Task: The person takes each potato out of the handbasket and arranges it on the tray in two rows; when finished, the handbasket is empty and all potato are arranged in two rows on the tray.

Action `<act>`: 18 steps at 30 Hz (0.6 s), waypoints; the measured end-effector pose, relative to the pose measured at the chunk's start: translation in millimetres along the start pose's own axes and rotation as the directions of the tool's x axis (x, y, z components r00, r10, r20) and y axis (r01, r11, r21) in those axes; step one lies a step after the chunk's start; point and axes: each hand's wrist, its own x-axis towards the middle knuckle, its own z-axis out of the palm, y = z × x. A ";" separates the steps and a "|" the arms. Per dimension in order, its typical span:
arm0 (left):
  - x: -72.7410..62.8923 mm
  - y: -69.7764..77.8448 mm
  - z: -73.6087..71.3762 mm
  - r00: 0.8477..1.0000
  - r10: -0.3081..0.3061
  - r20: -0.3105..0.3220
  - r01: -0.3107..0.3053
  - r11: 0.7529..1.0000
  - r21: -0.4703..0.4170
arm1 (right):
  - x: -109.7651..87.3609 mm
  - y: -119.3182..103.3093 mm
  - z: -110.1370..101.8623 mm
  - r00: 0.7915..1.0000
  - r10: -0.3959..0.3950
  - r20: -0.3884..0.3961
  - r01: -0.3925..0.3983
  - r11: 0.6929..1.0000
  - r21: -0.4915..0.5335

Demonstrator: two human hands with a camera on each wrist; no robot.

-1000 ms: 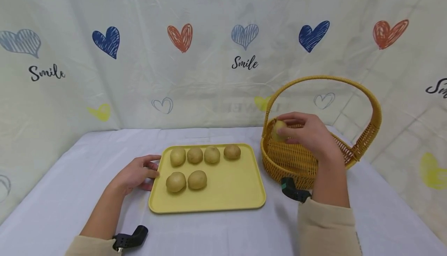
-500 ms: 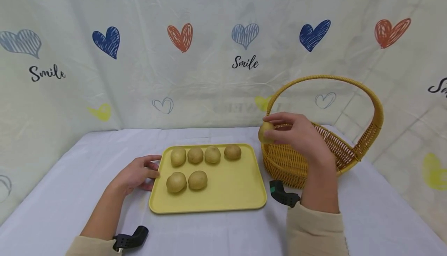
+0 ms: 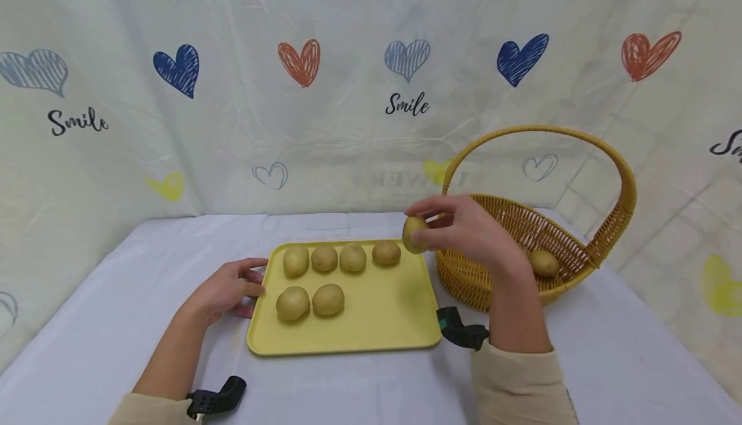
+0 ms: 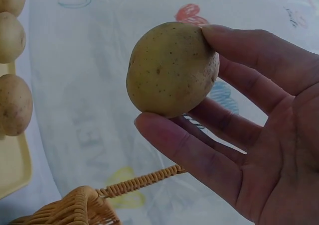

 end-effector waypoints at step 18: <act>0.6 -1.0 1.1 1.000 0.016 -0.006 -0.016 1.000 0.005 | 23.4 11.4 35.9 0.956 -0.056 0.286 0.029 0.995 0.097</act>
